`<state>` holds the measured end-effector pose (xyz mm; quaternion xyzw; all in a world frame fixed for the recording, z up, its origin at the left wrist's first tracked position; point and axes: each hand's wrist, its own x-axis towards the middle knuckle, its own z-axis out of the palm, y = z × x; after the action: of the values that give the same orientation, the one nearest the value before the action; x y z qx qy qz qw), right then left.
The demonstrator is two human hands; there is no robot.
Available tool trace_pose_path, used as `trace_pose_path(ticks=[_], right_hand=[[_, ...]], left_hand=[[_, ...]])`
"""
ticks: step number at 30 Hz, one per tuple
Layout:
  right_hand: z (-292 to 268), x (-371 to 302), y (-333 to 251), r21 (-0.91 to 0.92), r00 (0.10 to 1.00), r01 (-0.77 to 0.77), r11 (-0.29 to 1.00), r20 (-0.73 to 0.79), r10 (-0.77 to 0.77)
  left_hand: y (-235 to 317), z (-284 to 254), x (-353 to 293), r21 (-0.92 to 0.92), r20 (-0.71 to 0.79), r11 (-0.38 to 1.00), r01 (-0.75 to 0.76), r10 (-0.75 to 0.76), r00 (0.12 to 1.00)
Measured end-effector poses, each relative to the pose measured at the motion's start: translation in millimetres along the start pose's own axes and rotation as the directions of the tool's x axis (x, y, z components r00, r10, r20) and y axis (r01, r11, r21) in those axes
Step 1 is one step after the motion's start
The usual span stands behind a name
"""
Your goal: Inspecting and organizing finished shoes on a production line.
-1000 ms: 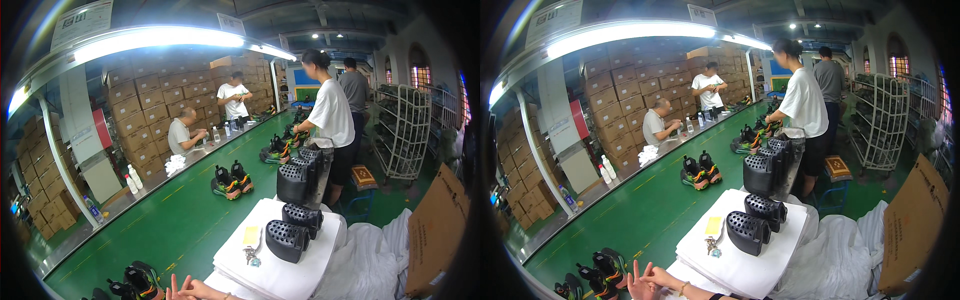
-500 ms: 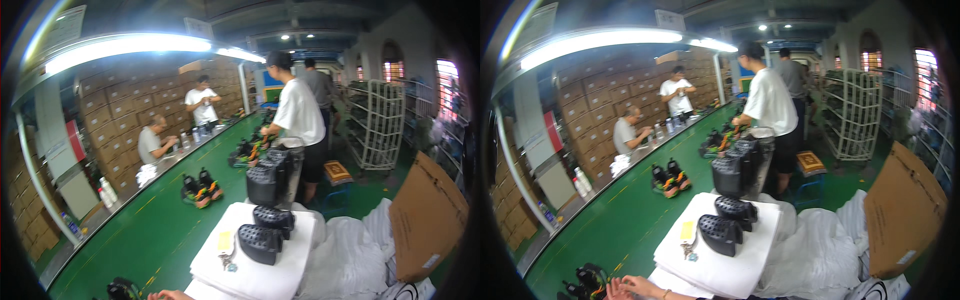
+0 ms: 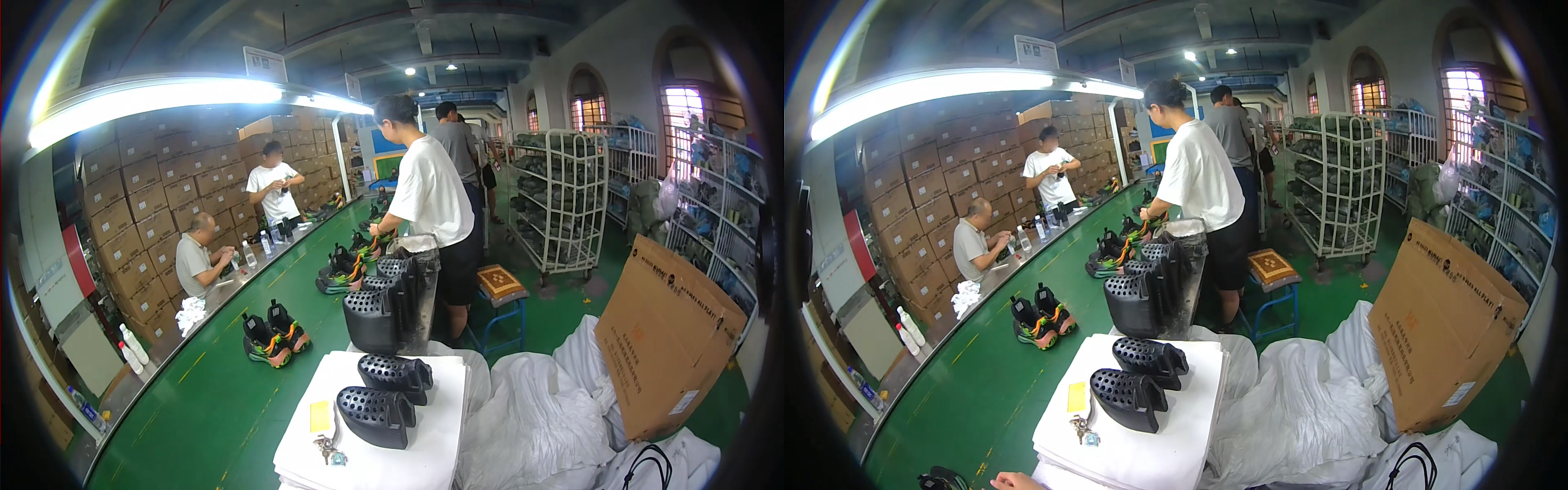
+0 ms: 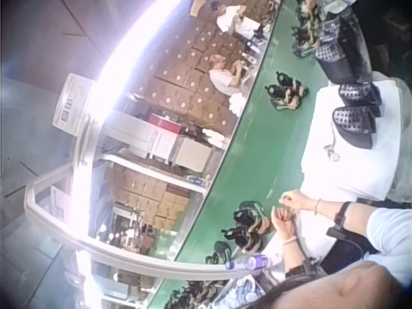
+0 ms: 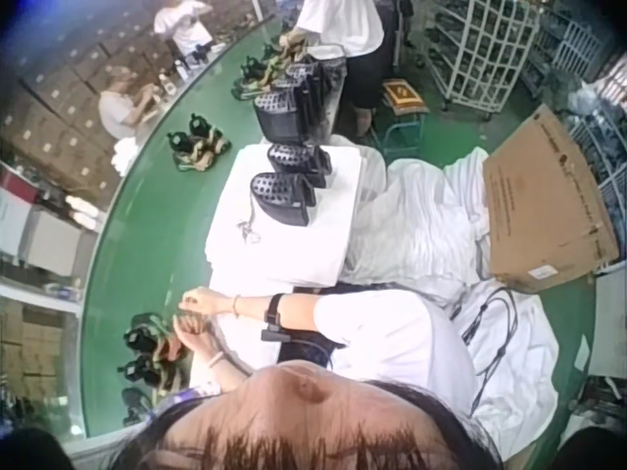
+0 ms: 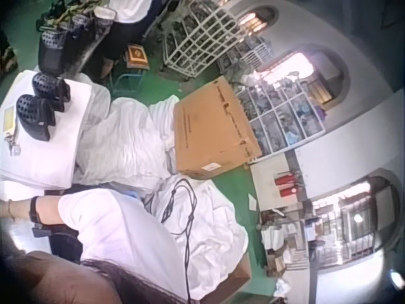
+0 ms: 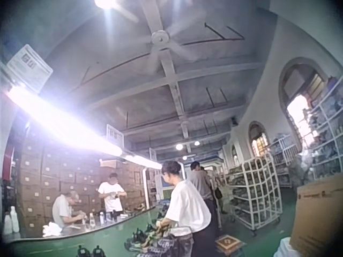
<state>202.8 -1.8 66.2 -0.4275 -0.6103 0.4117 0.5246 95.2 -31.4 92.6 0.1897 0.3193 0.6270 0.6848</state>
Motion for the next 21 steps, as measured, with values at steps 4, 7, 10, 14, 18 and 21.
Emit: trace_pose_path(ticks=[4,7,10,14,18,21], right_hand=[[0,4,4,0.168,0.989,-0.118,0.979,-0.071,0.132],[3,10,19,0.284,0.975,-0.189,0.94,-0.056,0.213],[3,12,24,0.413,0.966,-0.249,0.876,0.035,0.257],[-4,3,-9,0.555,0.878,-0.477,0.681,0.32,0.355],[-4,7,5,0.557,0.835,-0.542,0.629,0.439,0.331],[-3,10,26,0.621,0.748,-0.641,0.451,0.637,0.187]], left_hand=[[3,1,0,0.096,-0.082,0.995,0.004,0.004,0.997],[2,-8,5,0.142,-0.037,0.99,0.014,-0.008,0.999],[1,-23,18,0.187,-0.001,0.981,0.05,-0.051,0.999],[2,-7,0,0.29,-0.005,0.953,0.085,-0.087,0.996],[7,14,-22,0.277,0.012,0.936,0.216,-0.228,0.974],[8,-23,-8,0.315,0.16,0.902,0.295,-0.357,0.92]])
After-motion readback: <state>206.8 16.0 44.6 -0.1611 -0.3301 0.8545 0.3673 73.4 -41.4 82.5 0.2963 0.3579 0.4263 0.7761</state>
